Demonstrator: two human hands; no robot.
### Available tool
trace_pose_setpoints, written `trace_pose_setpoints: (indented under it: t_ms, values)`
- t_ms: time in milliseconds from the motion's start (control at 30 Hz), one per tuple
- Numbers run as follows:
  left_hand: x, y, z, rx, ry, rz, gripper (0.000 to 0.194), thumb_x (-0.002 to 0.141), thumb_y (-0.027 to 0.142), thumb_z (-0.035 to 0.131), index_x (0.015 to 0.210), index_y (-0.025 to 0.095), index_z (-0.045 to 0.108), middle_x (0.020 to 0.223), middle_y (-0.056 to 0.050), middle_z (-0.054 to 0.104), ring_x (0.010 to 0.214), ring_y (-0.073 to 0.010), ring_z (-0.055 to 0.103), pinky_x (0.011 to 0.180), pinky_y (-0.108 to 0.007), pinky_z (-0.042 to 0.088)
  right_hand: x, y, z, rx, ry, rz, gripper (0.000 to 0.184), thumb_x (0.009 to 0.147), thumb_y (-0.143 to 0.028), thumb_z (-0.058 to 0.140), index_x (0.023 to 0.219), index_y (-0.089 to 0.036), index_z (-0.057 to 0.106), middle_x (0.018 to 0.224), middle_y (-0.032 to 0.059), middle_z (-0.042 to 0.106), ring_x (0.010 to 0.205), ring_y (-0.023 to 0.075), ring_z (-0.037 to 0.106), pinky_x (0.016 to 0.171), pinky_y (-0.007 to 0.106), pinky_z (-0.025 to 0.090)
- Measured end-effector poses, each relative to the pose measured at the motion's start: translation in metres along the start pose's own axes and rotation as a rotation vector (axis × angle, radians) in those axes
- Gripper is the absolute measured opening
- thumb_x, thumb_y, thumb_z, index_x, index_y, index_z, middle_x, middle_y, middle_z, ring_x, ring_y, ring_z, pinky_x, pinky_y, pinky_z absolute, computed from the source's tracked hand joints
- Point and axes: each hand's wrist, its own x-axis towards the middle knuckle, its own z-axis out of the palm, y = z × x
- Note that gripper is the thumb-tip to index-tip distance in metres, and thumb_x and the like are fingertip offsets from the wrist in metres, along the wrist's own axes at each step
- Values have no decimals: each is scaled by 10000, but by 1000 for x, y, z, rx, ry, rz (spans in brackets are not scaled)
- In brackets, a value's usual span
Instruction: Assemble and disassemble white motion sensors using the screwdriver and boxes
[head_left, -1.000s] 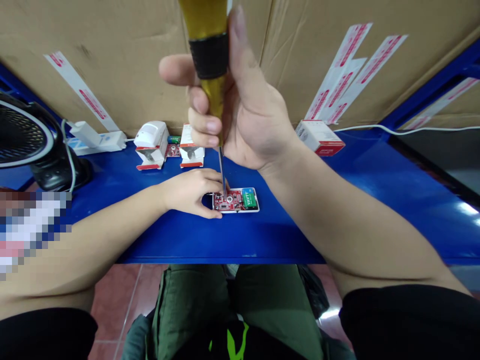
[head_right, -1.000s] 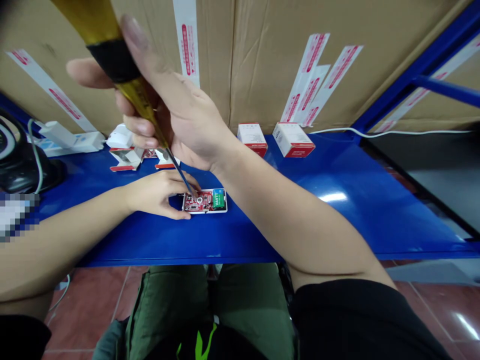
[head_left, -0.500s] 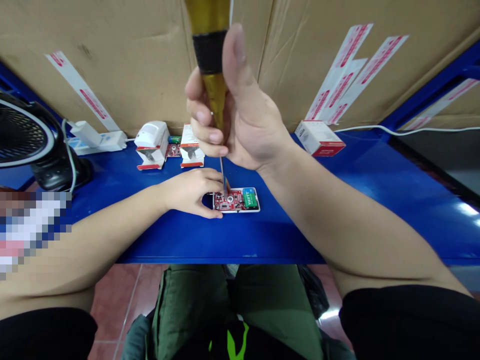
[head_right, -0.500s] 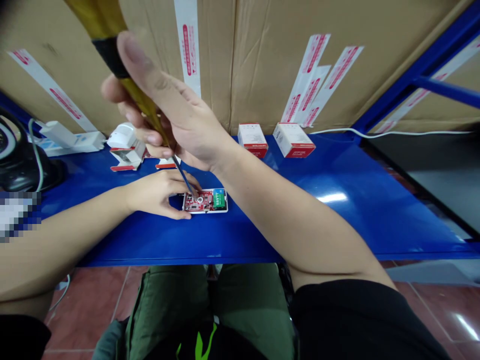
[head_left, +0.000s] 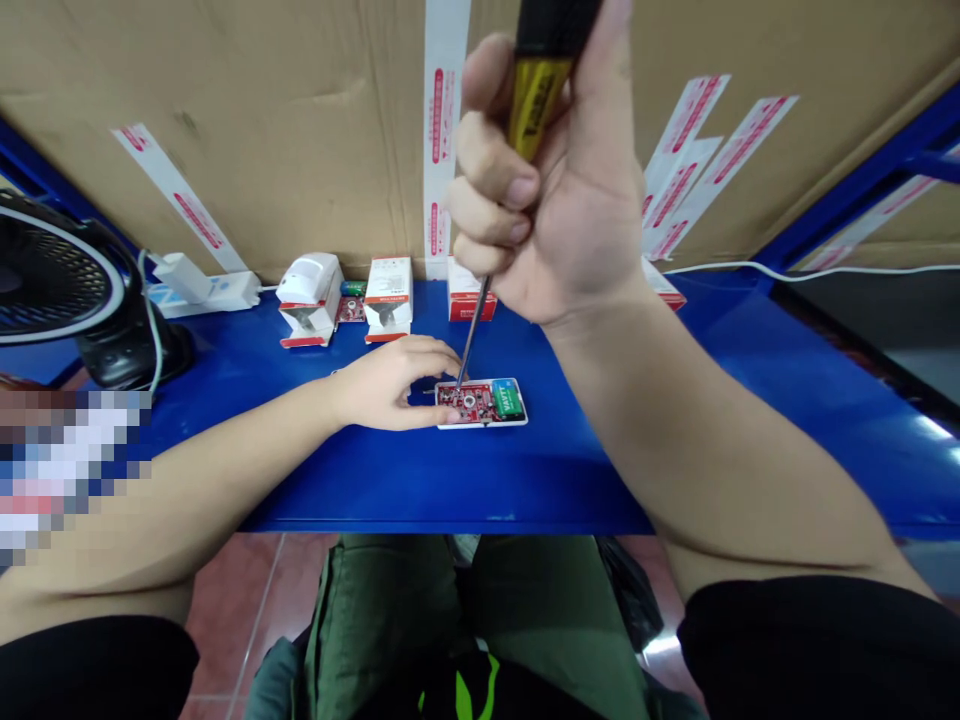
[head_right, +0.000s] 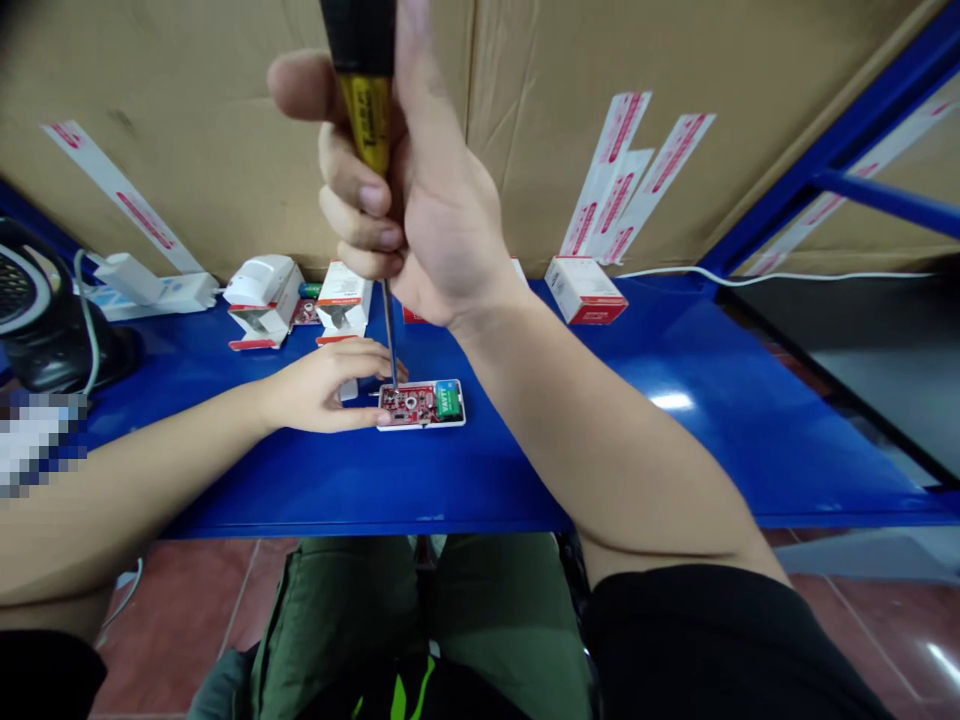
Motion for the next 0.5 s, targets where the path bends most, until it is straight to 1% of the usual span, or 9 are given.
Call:
trace_pose_setpoints:
  t_ms: [67, 133, 233, 300, 333, 400, 467, 500]
  values:
    - [2, 1, 2, 8, 34, -15, 228, 1118, 388, 685, 1074, 178, 762, 1096, -132, 845, 1002, -254, 820, 914, -389, 651, 1, -3, -3, -36, 14, -30, 792, 918, -1055, 443, 978, -299, 668, 673, -69, 234, 480, 99, 142, 383, 251, 121]
    - [3, 0, 4, 24, 52, -49, 241, 1148, 324, 609, 1036, 183, 769, 1034, -109, 845, 963, -233, 815, 897, -379, 637, -1, -9, -5, -96, 48, -32, 786, 928, -1056, 411, 1021, -319, 667, 677, -59, 253, 483, 102, 211, 406, 239, 157]
    - [2, -1, 5, 85, 48, -125, 291, 1159, 331, 568, 1028, 181, 781, 1019, -98, 850, 953, -232, 809, 897, -390, 606, -4, -16, -8, -206, 116, -9, 792, 955, -1047, 341, 1064, -338, 677, 684, -43, 300, 504, 119, 303, 427, 243, 214]
    - [2, -3, 6, 174, 37, -199, 302, 1152, 353, 577, 1027, 183, 794, 1046, -95, 860, 984, -250, 809, 919, -415, 576, -5, -20, -10, -224, 101, -26, 787, 949, -1044, 385, 1045, -325, 692, 699, -39, 326, 513, 116, 298, 417, 253, 229]
    - [1, -4, 6, 220, 30, -236, 298, 1146, 358, 589, 1028, 186, 802, 1061, -93, 865, 1004, -260, 808, 932, -428, 561, -6, -23, -12, -215, 68, -42, 765, 954, -1025, 440, 1019, -309, 704, 708, -39, 338, 516, 108, 276, 411, 257, 229]
    - [1, -5, 5, 279, 11, -291, 280, 1133, 351, 611, 1039, 192, 821, 1091, -90, 872, 1033, -275, 807, 945, -445, 542, -7, -33, -11, -202, 2, -53, 705, 999, -944, 530, 940, -269, 724, 712, -41, 348, 517, 93, 223, 408, 261, 216]
    - [0, -7, 4, 292, -8, -318, 269, 1127, 329, 609, 1063, 200, 836, 1119, -88, 877, 1049, -279, 809, 945, -449, 540, -10, -48, -7, -243, 6, -18, 689, 1073, -858, 515, 853, -239, 722, 685, -45, 340, 511, 86, 194, 418, 267, 191]
    - [0, -8, 3, 294, -12, -324, 270, 1124, 319, 602, 1076, 203, 841, 1131, -89, 878, 1053, -278, 810, 943, -450, 545, -12, -58, -5, -283, 42, 9, 701, 1109, -826, 471, 822, -234, 713, 660, -49, 329, 503, 87, 192, 426, 272, 176]
